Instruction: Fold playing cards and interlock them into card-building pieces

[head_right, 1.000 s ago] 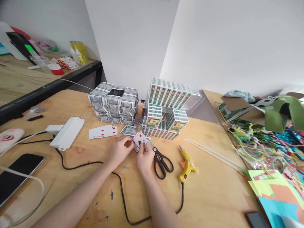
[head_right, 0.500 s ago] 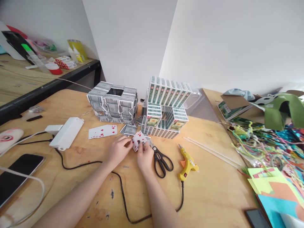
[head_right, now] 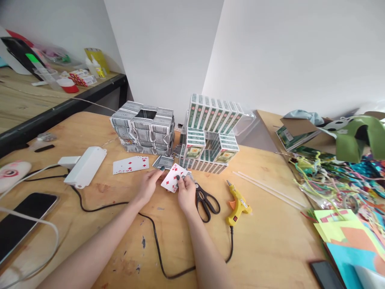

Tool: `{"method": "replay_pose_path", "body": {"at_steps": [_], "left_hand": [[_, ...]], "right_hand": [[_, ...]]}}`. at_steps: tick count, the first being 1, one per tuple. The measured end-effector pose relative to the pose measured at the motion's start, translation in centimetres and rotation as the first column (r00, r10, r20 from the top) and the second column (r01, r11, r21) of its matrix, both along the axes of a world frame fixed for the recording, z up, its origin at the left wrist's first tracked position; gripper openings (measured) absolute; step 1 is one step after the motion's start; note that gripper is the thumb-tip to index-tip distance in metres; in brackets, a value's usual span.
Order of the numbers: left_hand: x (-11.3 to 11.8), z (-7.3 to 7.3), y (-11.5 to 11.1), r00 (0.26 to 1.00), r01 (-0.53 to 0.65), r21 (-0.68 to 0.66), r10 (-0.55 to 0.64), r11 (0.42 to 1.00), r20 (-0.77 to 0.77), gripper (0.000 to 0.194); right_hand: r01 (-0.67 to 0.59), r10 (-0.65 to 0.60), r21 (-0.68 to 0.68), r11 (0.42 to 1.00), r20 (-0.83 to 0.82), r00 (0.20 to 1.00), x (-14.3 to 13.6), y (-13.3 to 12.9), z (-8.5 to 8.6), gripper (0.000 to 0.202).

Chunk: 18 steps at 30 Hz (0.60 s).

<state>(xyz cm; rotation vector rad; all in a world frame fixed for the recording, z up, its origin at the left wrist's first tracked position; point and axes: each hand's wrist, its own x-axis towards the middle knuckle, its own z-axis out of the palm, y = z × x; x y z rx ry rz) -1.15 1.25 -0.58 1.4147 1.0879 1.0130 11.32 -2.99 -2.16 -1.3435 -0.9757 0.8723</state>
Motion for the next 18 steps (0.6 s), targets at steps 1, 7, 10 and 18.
{"method": "replay_pose_path", "body": {"at_steps": [1,7,10,18], "left_hand": [[-0.08,0.04,0.23,0.997,0.054,-0.069,-0.050,0.996,0.061,0.031],[-0.83,0.49,0.87,0.959,0.264,-0.155,-0.242,0.952,0.148,0.025],[-0.90,0.67,0.85,0.954,0.295,-0.131,-0.283,0.946,0.101,0.022],[-0.73,0.69,0.80,0.947,0.305,-0.028,-0.306,0.952,-0.097,0.022]], "right_hand": [[-0.037,0.037,-0.010,0.999,-0.034,0.999,-0.11,-0.06,0.15,0.028],[-0.171,0.157,-0.075,0.983,-0.157,0.975,-0.44,-0.38,1.03,0.029],[-0.205,0.183,-0.094,0.974,-0.201,0.962,-0.32,-0.35,0.95,0.029],[-0.202,0.170,-0.142,0.969,-0.212,0.962,-0.21,-0.41,1.05,0.030]]}}
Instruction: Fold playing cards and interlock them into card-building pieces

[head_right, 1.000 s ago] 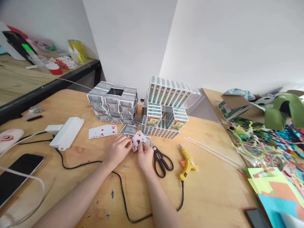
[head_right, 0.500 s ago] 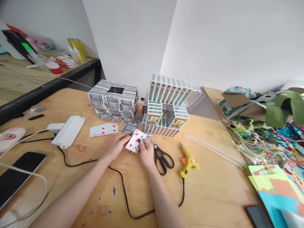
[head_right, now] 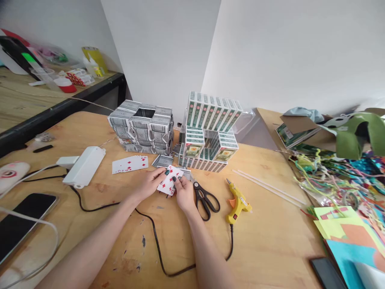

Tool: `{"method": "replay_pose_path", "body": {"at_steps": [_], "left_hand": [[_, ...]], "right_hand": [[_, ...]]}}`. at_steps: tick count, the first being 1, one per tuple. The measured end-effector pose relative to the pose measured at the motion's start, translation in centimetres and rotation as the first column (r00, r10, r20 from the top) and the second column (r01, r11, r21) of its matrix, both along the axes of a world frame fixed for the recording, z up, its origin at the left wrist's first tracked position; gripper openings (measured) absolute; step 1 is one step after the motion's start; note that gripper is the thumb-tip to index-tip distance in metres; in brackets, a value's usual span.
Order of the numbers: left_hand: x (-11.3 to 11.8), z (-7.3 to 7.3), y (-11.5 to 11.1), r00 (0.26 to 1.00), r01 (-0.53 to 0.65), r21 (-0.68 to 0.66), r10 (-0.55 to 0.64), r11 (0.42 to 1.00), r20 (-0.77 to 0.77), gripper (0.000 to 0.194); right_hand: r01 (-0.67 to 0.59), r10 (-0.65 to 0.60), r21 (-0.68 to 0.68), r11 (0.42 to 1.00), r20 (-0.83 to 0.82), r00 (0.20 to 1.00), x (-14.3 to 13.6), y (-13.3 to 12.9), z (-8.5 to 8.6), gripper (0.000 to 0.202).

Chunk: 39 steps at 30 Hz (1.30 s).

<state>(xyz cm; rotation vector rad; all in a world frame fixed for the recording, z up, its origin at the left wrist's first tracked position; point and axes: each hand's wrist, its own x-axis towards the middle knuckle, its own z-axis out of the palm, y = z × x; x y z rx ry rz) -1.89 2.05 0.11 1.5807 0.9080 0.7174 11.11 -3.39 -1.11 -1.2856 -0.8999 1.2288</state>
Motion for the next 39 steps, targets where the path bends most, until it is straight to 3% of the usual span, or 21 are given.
{"method": "replay_pose_path", "body": {"at_steps": [9,17,23,30,39], "left_hand": [[0.3,-0.3,-0.2,0.995,-0.057,0.097,0.065,0.994,-0.072,0.024],[0.3,-0.5,0.0,0.995,-0.096,-0.040,0.097,0.995,0.028,0.029],[0.5,-0.5,-0.2,0.981,-0.181,0.095,0.187,0.979,-0.057,0.024],[1.2,-0.7,-0.5,0.921,-0.230,0.315,0.311,0.921,-0.236,0.029],[1.1,-0.7,-0.7,0.886,-0.346,0.358,0.428,0.867,-0.181,0.032]], "right_hand": [[0.021,-0.021,-0.010,1.000,0.014,1.000,0.0,0.0,-1.0,0.026],[-0.066,0.066,-0.008,0.998,0.066,0.996,-0.1,-0.1,-0.5,0.026],[-0.091,0.090,0.012,0.996,0.085,0.992,-0.4,-0.2,0.0,0.026],[-0.064,0.063,0.008,0.998,0.065,0.996,-0.5,-0.2,-0.4,0.026],[-0.030,0.037,0.074,0.997,-0.089,0.995,-0.9,-0.2,0.3,0.027]]}}
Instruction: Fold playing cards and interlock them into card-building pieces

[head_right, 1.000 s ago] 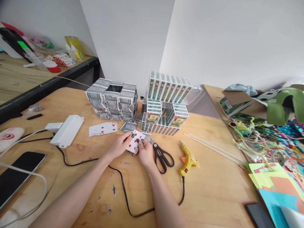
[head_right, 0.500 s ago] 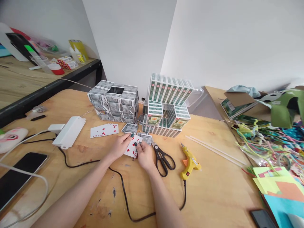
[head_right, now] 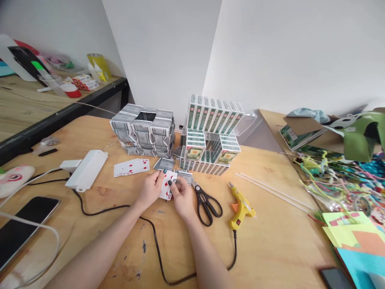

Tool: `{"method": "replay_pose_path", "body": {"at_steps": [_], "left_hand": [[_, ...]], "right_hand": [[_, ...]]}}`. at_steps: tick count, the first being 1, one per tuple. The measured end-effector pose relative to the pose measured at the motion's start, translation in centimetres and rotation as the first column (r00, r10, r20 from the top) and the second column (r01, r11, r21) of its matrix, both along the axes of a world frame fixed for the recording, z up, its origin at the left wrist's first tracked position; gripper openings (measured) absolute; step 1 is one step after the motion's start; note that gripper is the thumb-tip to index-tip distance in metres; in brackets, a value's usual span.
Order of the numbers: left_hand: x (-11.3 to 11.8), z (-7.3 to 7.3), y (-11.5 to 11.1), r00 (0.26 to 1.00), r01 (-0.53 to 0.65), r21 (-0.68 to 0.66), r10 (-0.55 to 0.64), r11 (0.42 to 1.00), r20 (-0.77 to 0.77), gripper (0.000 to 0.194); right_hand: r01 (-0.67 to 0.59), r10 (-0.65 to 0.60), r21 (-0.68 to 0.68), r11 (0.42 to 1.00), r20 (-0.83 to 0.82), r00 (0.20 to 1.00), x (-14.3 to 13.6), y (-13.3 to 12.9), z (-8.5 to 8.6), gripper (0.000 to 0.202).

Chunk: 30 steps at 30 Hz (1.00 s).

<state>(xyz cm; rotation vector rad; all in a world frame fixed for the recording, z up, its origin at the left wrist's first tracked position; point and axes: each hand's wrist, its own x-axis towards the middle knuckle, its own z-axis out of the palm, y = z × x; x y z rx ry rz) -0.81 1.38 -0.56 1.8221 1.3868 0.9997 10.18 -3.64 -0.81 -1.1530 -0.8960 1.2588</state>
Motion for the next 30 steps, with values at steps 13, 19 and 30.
{"method": "replay_pose_path", "body": {"at_steps": [13,19,30], "left_hand": [[0.1,-0.4,0.4,0.929,0.114,-0.206,-0.031,0.972,0.368,0.028],[0.0,0.1,0.3,0.894,0.233,-0.235,-0.113,0.944,0.433,0.025],[0.3,-0.1,-0.2,0.918,0.203,-0.173,-0.126,0.964,0.376,0.029]], "right_hand": [[0.156,-0.155,0.015,0.988,-0.044,0.987,0.3,0.2,0.3,0.029],[0.191,-0.191,-0.022,0.981,-0.038,0.981,0.6,0.1,0.2,0.031],[0.236,-0.236,0.004,0.972,0.088,0.968,1.3,0.5,-0.7,0.027]]}}
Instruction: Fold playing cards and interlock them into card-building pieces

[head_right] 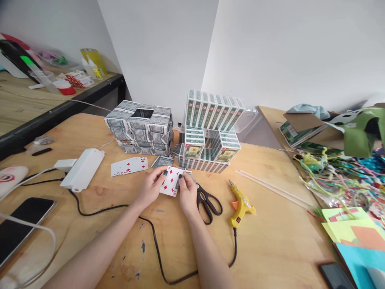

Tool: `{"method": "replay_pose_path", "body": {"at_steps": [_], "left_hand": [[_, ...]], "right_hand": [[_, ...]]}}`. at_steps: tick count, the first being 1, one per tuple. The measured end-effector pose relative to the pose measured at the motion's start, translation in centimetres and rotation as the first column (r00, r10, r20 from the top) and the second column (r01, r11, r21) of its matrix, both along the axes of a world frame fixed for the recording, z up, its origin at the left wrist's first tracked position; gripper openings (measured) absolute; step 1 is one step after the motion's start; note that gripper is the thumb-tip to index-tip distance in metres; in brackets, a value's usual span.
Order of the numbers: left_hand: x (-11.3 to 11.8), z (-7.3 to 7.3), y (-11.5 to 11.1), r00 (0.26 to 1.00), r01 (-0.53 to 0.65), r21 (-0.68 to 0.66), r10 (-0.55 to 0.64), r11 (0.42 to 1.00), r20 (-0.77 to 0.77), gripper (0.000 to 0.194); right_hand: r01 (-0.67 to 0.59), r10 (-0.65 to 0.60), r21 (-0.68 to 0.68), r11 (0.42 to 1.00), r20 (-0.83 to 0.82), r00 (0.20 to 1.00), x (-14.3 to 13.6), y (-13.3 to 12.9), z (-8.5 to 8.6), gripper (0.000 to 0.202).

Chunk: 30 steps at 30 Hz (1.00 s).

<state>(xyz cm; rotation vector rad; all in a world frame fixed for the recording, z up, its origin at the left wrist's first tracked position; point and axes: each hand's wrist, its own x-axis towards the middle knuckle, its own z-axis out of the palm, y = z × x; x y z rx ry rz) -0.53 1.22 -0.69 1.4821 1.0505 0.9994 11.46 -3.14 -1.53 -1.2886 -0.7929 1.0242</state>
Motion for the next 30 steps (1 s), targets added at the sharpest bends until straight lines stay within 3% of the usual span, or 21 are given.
{"method": "replay_pose_path", "body": {"at_steps": [6,18,23,30], "left_hand": [[0.10,0.13,-0.27,0.999,-0.044,0.048,0.044,0.998,0.000,0.030],[0.47,0.47,-0.23,0.984,-0.010,-0.192,0.043,0.981,0.170,0.020],[0.36,-0.07,-0.16,0.995,-0.087,-0.070,0.090,0.994,0.041,0.031],[0.23,-0.16,-0.38,0.994,-0.087,0.022,0.088,0.996,-0.066,0.035]], "right_hand": [[-0.041,0.042,0.025,0.999,-0.059,0.997,0.19,-0.16,0.07,0.030],[-0.041,0.042,0.022,0.999,-0.030,0.999,-0.09,-0.34,0.39,0.028],[-0.011,0.012,0.039,0.999,-0.005,1.000,-0.08,-0.18,-0.10,0.034],[-0.007,0.006,0.014,1.000,0.078,0.997,0.16,-0.06,-0.03,0.042]]}}
